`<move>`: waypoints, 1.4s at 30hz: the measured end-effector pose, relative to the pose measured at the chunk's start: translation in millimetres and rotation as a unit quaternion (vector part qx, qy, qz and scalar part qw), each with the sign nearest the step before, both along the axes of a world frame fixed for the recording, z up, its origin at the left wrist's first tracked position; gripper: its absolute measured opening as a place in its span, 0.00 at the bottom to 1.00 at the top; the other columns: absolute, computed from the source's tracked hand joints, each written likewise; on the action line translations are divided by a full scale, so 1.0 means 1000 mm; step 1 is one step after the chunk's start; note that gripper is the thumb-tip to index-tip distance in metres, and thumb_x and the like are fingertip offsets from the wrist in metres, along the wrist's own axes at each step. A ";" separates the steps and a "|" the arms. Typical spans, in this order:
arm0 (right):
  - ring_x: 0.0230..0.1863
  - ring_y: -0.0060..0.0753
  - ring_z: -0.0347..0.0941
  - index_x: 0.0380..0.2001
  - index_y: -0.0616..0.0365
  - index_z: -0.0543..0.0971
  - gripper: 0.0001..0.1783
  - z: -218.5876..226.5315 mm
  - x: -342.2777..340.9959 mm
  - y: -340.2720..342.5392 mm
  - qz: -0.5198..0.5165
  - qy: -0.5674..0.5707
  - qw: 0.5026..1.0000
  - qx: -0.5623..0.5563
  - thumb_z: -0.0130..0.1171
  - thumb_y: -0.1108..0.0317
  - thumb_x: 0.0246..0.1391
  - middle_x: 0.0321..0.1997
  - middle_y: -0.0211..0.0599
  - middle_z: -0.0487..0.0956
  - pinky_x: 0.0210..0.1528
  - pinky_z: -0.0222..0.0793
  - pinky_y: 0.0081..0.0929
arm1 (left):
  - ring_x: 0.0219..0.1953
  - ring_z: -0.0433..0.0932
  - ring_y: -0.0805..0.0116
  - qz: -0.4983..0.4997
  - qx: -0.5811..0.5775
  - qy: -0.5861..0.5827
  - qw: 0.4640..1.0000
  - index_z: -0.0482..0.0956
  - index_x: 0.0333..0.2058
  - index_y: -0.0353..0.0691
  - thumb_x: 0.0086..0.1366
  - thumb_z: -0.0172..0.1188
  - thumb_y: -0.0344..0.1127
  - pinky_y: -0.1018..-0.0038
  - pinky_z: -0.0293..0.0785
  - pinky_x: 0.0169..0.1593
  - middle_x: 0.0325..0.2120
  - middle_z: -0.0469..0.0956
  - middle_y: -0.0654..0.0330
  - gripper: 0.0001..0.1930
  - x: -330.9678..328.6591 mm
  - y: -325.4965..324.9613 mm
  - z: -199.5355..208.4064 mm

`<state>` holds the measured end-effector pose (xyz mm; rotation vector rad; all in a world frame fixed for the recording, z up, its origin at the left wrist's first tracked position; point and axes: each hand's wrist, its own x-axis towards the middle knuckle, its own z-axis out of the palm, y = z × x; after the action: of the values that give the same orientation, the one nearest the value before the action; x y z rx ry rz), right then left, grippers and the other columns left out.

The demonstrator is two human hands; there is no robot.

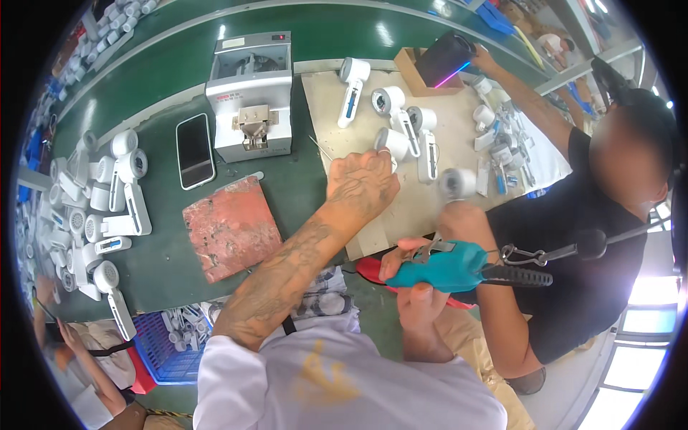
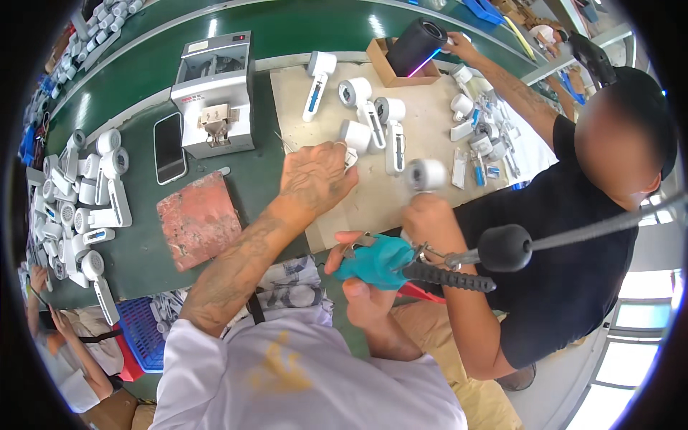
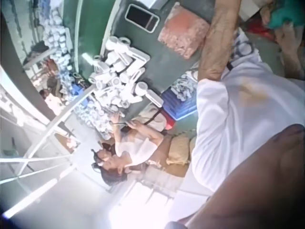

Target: Assembling small handheld fans by joining plastic housing parts and using an electric screwdriver to secure them.

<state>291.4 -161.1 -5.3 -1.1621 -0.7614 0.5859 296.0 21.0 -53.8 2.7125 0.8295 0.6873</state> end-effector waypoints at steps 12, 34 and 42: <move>0.29 0.33 0.71 0.56 0.77 0.67 0.53 0.005 -0.008 0.061 0.070 -0.035 0.996 -0.040 0.52 0.27 0.60 0.30 0.40 0.74 0.33 0.68 0.31 | 0.41 0.76 0.52 -0.046 -0.035 -0.056 0.997 0.78 0.41 0.36 0.61 0.66 0.33 0.58 0.75 0.47 0.39 0.76 0.54 0.12 -0.192 0.033 0.045; 0.23 0.31 0.70 0.37 0.65 0.73 0.25 0.016 -0.031 0.283 0.111 -0.137 0.976 0.126 0.54 0.49 0.71 0.22 0.36 0.73 0.29 0.70 0.31 | 0.46 0.76 0.59 -0.030 -0.071 -0.120 0.990 0.82 0.48 0.41 0.64 0.66 0.47 0.63 0.71 0.52 0.42 0.80 0.59 0.20 -0.224 0.069 0.014; 0.23 0.32 0.69 0.39 0.66 0.73 0.27 0.031 -0.043 0.249 0.127 -0.093 0.987 0.030 0.53 0.46 0.70 0.21 0.37 0.71 0.28 0.68 0.32 | 0.46 0.76 0.58 -0.017 -0.074 -0.128 0.989 0.82 0.47 0.40 0.63 0.67 0.47 0.62 0.71 0.52 0.42 0.79 0.59 0.20 -0.225 0.069 0.014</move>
<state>247.9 87.8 26.1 -1.0811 -1.0913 0.6658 71.1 89.5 -40.1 2.4354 0.7387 0.9044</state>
